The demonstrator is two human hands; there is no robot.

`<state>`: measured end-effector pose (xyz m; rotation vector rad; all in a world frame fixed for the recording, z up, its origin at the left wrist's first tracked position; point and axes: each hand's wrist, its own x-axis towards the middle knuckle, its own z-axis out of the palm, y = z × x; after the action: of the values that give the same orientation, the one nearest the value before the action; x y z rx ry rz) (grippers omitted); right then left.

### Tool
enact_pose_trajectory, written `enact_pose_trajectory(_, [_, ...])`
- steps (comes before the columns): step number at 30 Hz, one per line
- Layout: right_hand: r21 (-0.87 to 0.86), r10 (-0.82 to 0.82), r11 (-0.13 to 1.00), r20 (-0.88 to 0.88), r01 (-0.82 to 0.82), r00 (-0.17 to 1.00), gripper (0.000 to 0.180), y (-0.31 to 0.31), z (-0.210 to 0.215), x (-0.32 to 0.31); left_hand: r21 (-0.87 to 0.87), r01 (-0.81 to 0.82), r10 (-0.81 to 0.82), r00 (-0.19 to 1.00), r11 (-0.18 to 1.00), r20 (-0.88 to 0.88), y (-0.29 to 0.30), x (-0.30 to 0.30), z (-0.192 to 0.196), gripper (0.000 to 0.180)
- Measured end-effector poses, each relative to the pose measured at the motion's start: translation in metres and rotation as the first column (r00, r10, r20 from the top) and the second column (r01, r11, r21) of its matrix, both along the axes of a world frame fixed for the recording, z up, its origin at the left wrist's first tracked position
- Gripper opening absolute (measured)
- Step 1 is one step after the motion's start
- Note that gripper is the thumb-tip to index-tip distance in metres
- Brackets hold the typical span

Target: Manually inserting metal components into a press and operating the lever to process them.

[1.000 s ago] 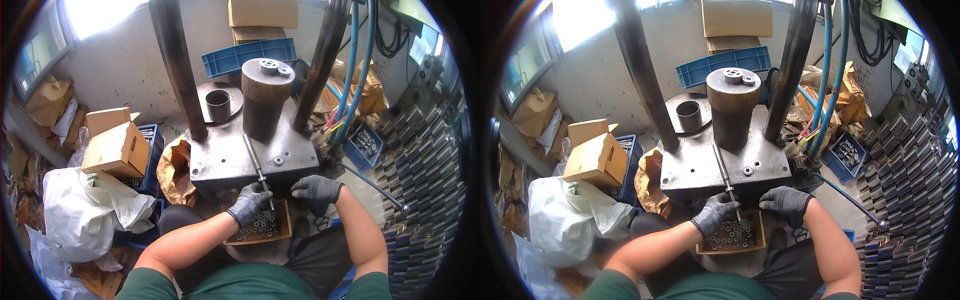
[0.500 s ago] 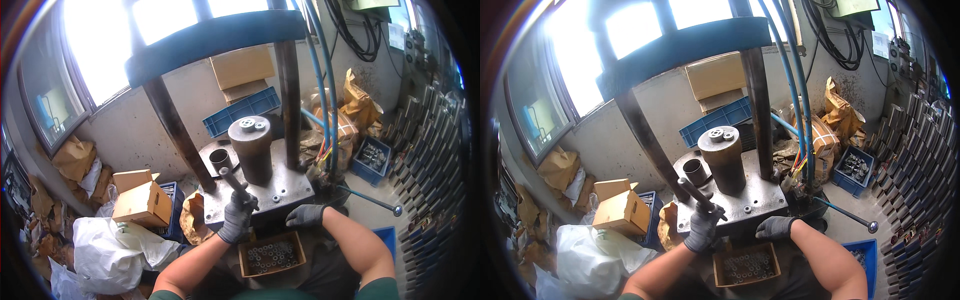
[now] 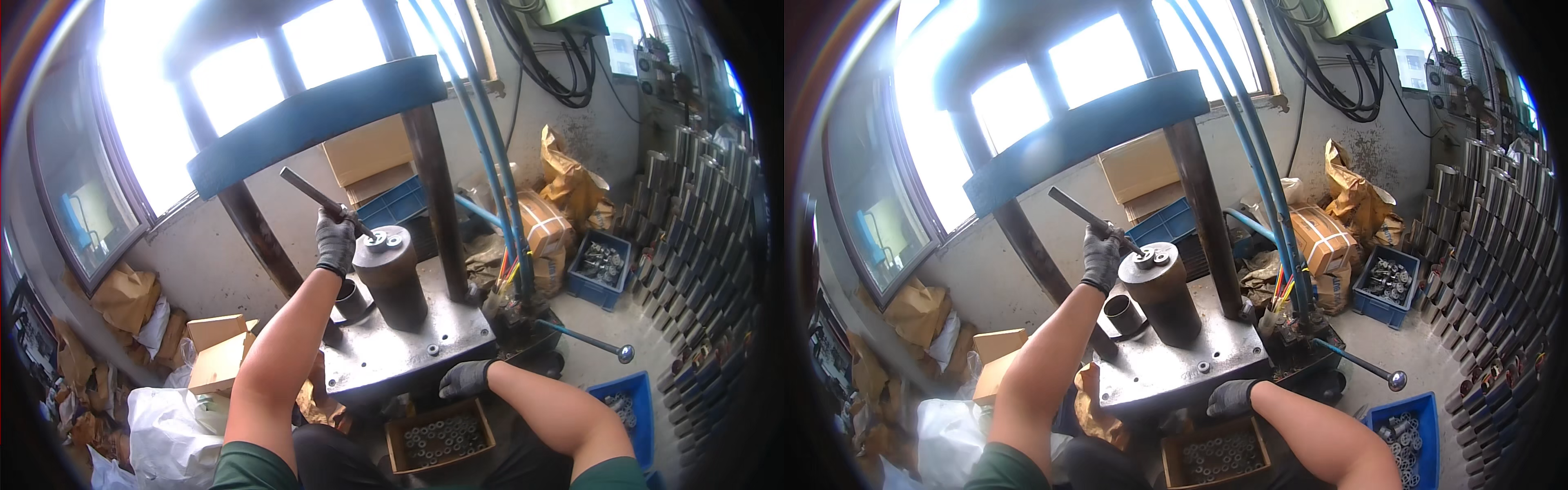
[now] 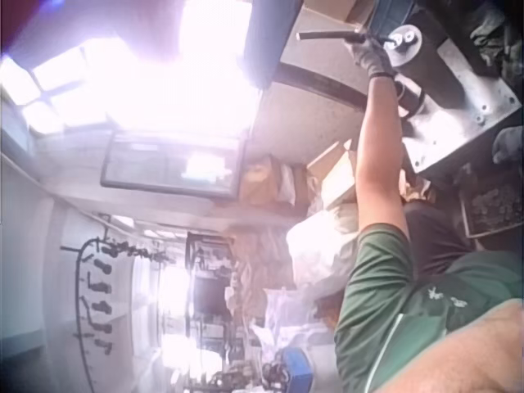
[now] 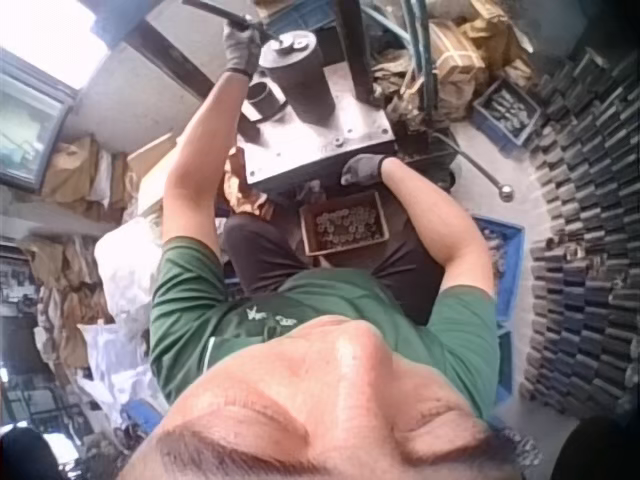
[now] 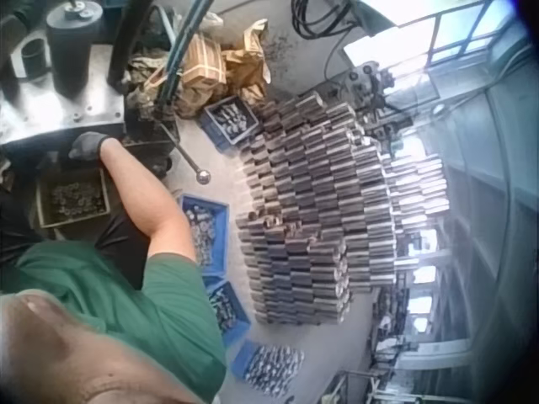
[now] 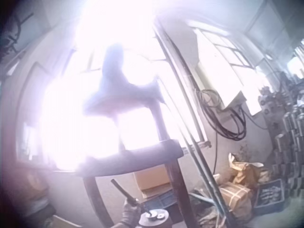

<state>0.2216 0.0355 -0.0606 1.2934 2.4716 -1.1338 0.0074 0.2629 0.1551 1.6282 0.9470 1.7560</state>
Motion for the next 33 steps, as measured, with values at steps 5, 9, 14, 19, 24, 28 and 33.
enact_pose_trajectory(5, [-0.017, -0.005, 1.0, -0.008, 0.005, 1.0, 0.045, 0.001, 0.007, 0.002, -0.022, 0.059, -0.062, 0.983, 0.998, -0.172, 0.009, 0.004, 0.004, 0.024])
enact_pose_trajectory(9, [0.021, 0.003, 1.0, -0.046, -0.002, 0.999, 0.045, -0.002, 0.012, 0.004, -0.051, 0.042, -0.059, 0.922, 0.998, -0.384, 0.013, 0.008, 0.013, 0.025])
enact_pose_trajectory(14, [-0.026, -0.005, 1.0, -0.055, 0.004, 0.998, 0.045, -0.003, 0.013, 0.006, -0.095, 0.059, -0.095, 0.899, 0.994, -0.428, 0.021, 0.01, 0.014, 0.027])
enact_pose_trajectory(19, [0.005, 0.0, 1.0, -0.054, 0.001, 0.999, 0.046, -0.006, 0.012, 0.01, -0.125, 0.03, -0.077, 0.914, 0.992, -0.397, 0.017, 0.01, 0.004, 0.031])
enact_pose_trajectory(24, [0.021, -0.01, 1.0, -0.055, 0.011, 0.998, 0.047, -0.007, 0.012, 0.014, -0.167, -0.024, -0.04, 0.929, 0.986, -0.369, 0.009, 0.018, -0.008, 0.017])
enact_pose_trajectory(28, [0.008, -0.01, 1.0, -0.062, 0.01, 0.998, 0.048, -0.005, 0.01, 0.014, -0.219, 0.031, -0.098, 0.948, 0.975, -0.302, 0.012, 0.028, -0.01, 0.013])
enact_pose_trajectory(33, [-0.002, -0.006, 1.0, -0.065, 0.006, 0.998, 0.049, -0.006, 0.012, 0.015, -0.252, 0.007, -0.058, 0.979, 0.968, -0.195, 0.011, 0.033, -0.01, 0.015])
